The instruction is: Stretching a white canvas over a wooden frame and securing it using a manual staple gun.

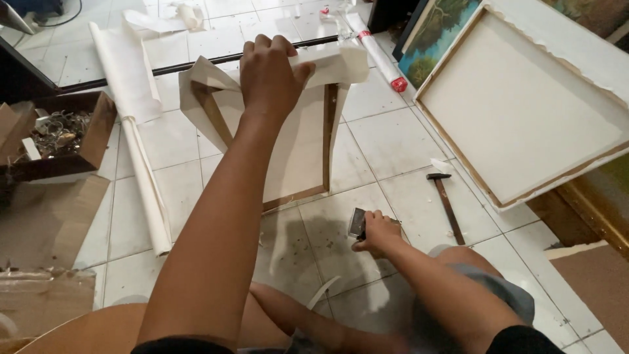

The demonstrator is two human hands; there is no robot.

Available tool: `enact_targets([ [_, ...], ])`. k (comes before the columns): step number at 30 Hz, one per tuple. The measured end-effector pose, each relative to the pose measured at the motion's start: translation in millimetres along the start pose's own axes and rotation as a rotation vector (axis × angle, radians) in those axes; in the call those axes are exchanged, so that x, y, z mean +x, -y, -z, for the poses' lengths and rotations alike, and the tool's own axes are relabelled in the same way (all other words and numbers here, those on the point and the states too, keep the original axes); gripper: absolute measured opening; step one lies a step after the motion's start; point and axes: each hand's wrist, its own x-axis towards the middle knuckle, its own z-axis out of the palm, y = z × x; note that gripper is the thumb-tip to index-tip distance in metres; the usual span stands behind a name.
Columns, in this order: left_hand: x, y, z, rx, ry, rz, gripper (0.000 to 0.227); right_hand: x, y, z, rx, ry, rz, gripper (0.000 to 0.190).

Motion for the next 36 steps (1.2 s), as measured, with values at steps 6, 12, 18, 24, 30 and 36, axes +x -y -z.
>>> enact_targets([
  [6, -3, -8, 10, 0.03, 0.065, 0.034, 0.042, 25, -8, -16, 0.115, 0.025, -0.155, 0.086],
  [12, -6, -16, 22, 0.023, 0.088, 0.034, 0.039, 39, -2, 27, 0.999, 0.124, 0.027, 0.093],
  [18, -3, -14, 21, 0.012, 0.121, 0.066, 0.041, -26, 57, 168, 1.421, -0.091, 0.36, 0.049],
  [24, -2, -17, 25, 0.045, 0.16, 0.088, 0.04, -111, 96, 287, 1.076, -0.707, 0.389, 0.036],
  [30, -2, -21, 29, 0.042, 0.154, 0.094, 0.041, -76, 100, 292, 0.959, -0.741, 0.313, 0.04],
  [36, -3, -19, 23, 0.07, 0.141, 0.083, 0.044, -67, 102, 280, 1.0, -0.678, 0.313, 0.04],
])
